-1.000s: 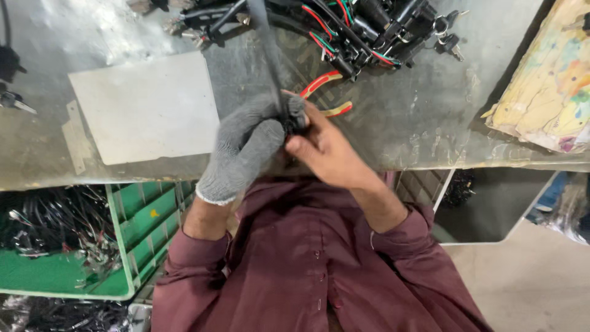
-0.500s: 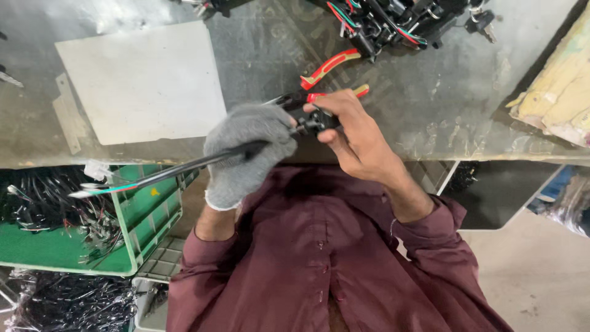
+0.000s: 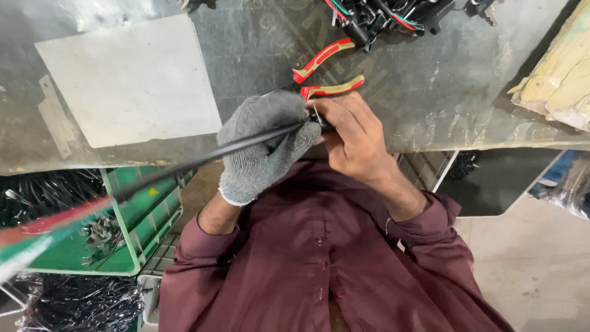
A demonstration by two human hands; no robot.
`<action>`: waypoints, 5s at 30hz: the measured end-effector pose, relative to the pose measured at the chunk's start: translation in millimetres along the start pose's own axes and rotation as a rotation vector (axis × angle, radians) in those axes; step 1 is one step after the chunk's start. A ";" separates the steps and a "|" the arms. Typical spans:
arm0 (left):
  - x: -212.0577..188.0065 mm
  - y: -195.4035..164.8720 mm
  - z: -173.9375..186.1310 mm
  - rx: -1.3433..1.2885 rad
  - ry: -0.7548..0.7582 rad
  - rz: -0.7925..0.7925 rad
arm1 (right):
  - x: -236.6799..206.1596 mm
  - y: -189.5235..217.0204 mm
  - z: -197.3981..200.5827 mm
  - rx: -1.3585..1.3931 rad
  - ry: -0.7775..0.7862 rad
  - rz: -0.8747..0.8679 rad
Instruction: The person repeatedly picks up black wire harnesses with exposed red and green wires, positions a black connector over the wire ends, and uses red-handled pliers to crimp the connector onto the wires. Finished units are placed on the table.
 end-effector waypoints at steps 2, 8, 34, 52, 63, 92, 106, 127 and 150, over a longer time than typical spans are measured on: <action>-0.8 8.8 -1.8 -0.089 -0.010 0.072 | -2.6 2.1 0.5 -0.069 -0.065 0.009; 3.9 14.9 -6.6 -0.215 -0.021 0.075 | -9.6 0.2 -4.6 -0.116 -0.127 -0.031; -8.7 49.3 -5.2 -0.360 0.107 0.192 | -9.9 1.6 -9.8 -0.023 -0.022 -0.089; -8.7 9.0 -18.7 0.199 0.048 0.114 | -34.2 -41.5 -50.4 0.697 0.273 -0.590; -11.7 21.5 -14.1 -0.122 0.213 0.185 | -19.7 -38.4 -52.6 0.296 0.228 -0.484; -23.3 28.8 22.2 -0.342 -0.103 0.021 | 6.4 10.6 -28.3 0.335 0.165 -0.115; -29.5 45.7 17.0 -0.237 -0.057 0.184 | -5.3 4.1 -38.5 0.105 0.082 -0.146; -16.5 19.1 -2.9 -0.029 0.247 -0.023 | -16.7 -19.4 -60.5 0.454 0.249 -0.276; -11.4 34.3 -2.3 -0.661 0.092 0.218 | -10.3 -27.2 -63.2 0.590 0.024 -0.471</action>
Point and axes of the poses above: each hand's wrist, its own x-axis towards the middle knuckle, its own z-axis out of the back of the hand, y = z × x, the point moved 9 cm from there along x, towards the middle knuckle, and after that the axes turned 9 degrees about -x, right-handed, at the moved point
